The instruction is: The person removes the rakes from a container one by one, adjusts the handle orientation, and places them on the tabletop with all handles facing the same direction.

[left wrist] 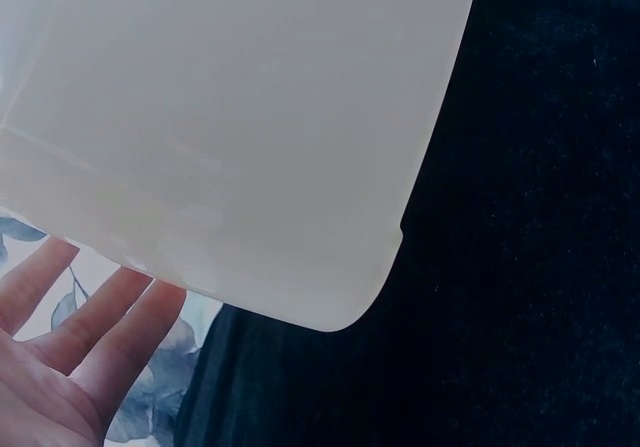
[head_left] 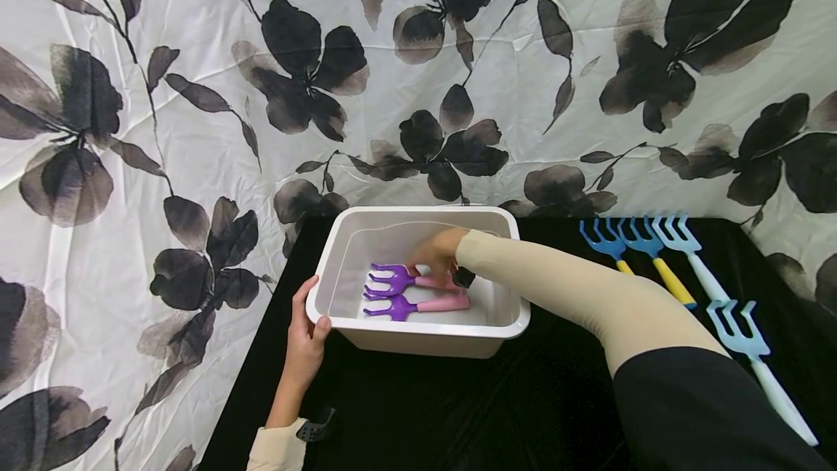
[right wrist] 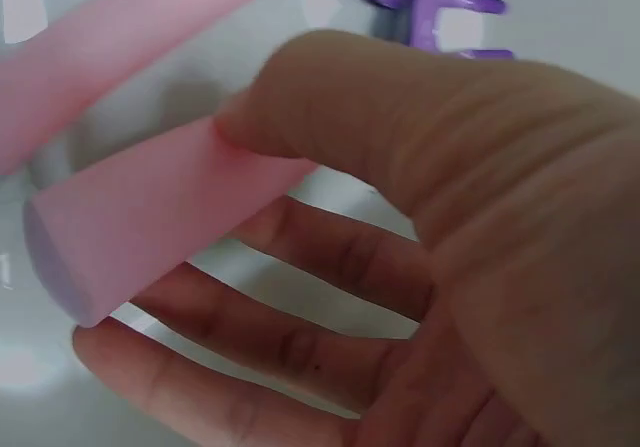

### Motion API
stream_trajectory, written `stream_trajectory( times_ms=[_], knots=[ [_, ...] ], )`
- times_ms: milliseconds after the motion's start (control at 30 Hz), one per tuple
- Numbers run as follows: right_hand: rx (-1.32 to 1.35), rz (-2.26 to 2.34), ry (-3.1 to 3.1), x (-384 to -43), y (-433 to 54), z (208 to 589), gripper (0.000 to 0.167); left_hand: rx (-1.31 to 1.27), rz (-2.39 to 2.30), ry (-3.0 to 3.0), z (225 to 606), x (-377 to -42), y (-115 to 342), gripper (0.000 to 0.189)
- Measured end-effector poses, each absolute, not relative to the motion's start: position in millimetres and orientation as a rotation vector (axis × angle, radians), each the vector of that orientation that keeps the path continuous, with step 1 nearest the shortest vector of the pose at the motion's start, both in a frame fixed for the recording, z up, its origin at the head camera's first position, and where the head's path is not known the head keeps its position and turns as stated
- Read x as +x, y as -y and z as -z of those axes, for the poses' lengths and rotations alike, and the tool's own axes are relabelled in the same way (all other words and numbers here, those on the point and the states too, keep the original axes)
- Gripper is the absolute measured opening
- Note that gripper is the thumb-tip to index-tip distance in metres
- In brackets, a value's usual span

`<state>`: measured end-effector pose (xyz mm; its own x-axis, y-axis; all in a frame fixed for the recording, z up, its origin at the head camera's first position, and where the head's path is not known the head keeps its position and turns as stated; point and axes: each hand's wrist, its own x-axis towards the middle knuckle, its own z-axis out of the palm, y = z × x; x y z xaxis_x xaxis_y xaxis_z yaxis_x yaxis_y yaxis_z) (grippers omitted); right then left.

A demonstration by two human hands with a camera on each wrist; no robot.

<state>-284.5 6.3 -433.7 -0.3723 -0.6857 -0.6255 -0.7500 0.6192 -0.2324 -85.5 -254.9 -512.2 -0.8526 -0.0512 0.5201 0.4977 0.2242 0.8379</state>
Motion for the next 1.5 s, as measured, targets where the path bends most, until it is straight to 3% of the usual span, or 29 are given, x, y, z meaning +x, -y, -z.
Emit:
stream_trajectory(
  times_ms=[300, 667, 1500],
  knots=[
    [-1.073, -0.059, -2.208, -272.2, -7.0, 402.4, 0.058, -0.392, 1.655, 2.048, 513.3, -79.1, 257.0, 0.066],
    [-1.067, -0.068, -2.232, -258.4, -18.1, 372.6, 0.049, -0.381, 1.663, 2.059, 511.0, -76.0, 254.5, 0.065],
    [-1.101, 0.21, -2.219, -242.6, -90.5, 311.9, 0.058, -0.401, 1.672, 2.039, 515.2, -83.3, 245.0, 0.065]
  ],
)
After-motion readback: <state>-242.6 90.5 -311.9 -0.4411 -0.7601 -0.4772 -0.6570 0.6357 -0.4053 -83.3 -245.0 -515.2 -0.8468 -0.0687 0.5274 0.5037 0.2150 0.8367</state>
